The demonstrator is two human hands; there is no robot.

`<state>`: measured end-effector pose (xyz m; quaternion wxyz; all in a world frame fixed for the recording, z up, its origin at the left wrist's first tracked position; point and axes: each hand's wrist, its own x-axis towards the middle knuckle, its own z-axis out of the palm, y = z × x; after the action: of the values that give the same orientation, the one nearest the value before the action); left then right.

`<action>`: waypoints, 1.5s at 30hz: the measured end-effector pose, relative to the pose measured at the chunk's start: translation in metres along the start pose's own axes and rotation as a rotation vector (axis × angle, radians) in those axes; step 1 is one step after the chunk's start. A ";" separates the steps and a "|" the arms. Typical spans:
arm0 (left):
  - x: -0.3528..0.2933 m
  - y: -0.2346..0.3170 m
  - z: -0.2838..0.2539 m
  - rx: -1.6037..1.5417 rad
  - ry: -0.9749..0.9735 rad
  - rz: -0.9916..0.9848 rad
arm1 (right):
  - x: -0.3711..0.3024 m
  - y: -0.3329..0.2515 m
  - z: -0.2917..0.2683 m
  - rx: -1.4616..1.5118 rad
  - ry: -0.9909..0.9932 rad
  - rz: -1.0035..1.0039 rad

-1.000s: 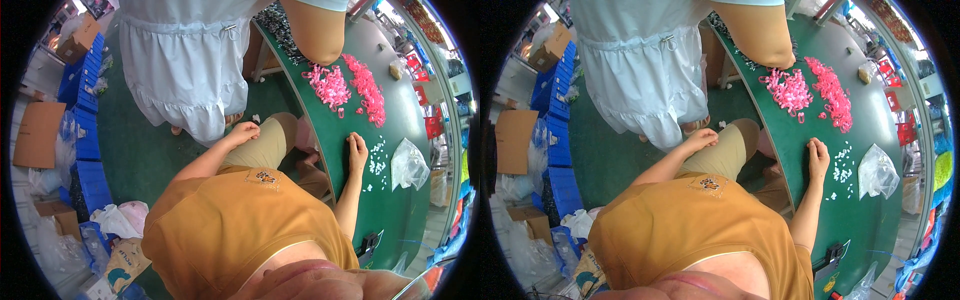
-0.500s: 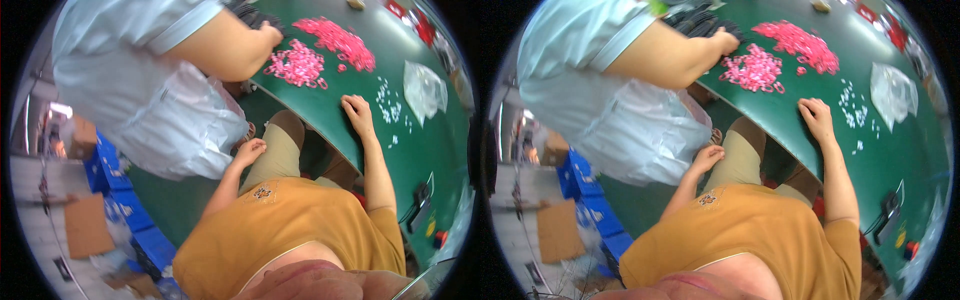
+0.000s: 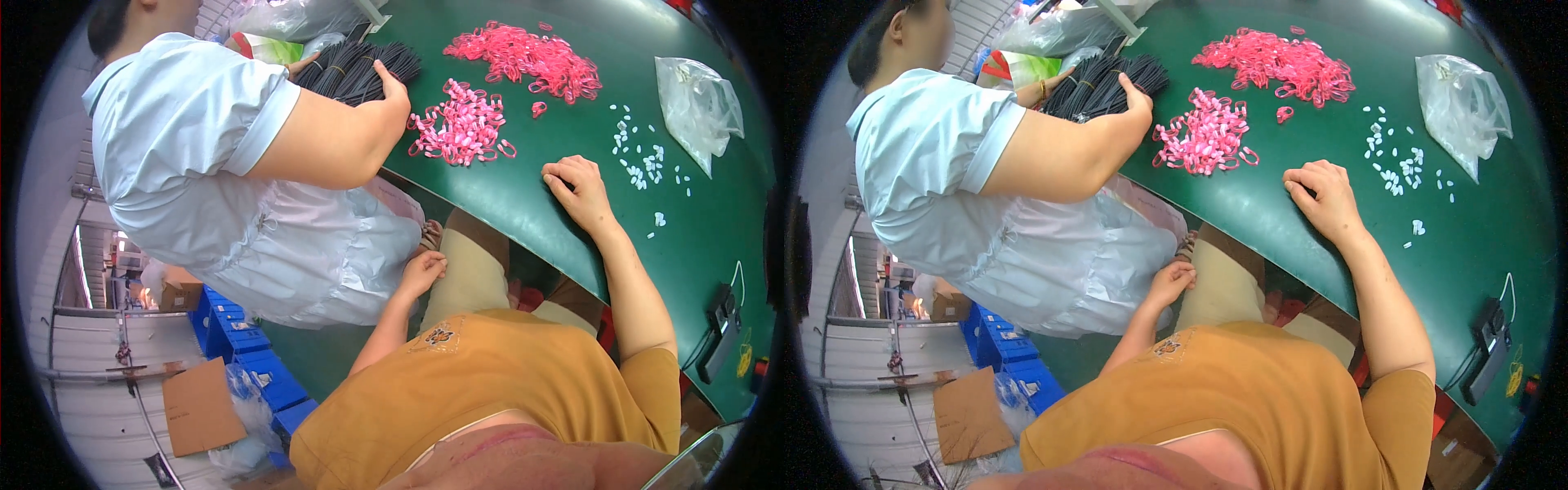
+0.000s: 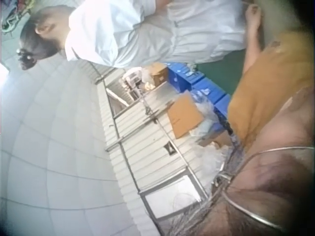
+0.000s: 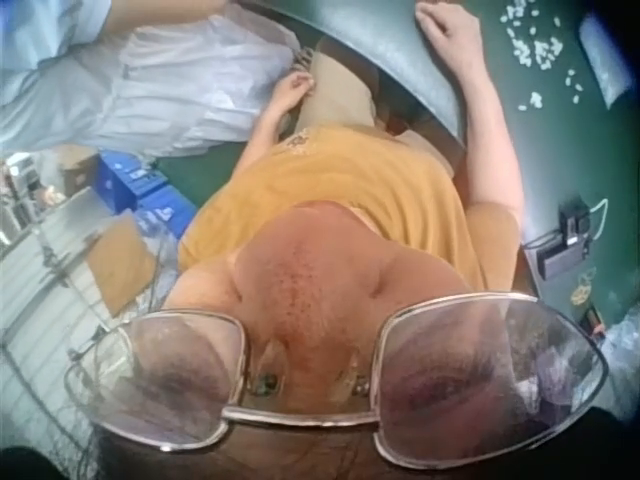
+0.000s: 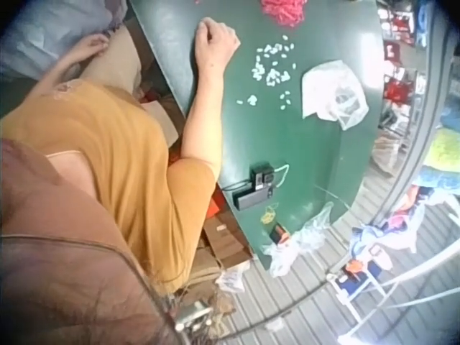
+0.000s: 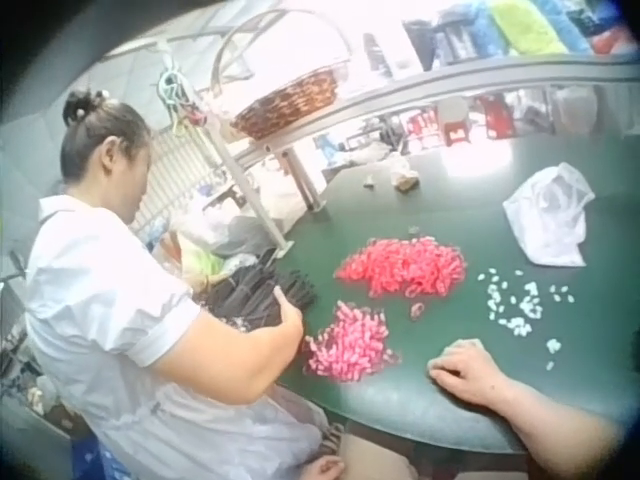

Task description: Assembling small pink and white plastic components by hand at a factory workbench.

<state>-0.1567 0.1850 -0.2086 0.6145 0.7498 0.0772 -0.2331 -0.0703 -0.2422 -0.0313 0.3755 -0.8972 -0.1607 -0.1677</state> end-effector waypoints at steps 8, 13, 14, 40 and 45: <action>0.013 0.006 0.006 0.242 0.048 0.009 | 0.002 -0.001 -0.003 0.030 -0.023 0.040; 0.016 -0.004 0.006 0.189 0.069 0.036 | 0.001 -0.004 -0.005 0.028 -0.017 0.052; 0.016 -0.004 0.006 0.180 0.064 0.042 | 0.001 -0.004 -0.005 0.029 -0.016 0.055; 0.018 -0.012 0.005 0.091 0.087 0.054 | -0.002 -0.007 -0.007 0.017 -0.026 0.044; 0.019 -0.014 0.005 0.096 0.087 0.043 | -0.003 -0.006 -0.006 0.010 -0.028 0.047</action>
<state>-0.1473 0.1802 -0.2304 0.5787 0.7893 0.0763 -0.1905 -0.0764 -0.2430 -0.0242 0.3817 -0.9011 -0.1459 -0.1454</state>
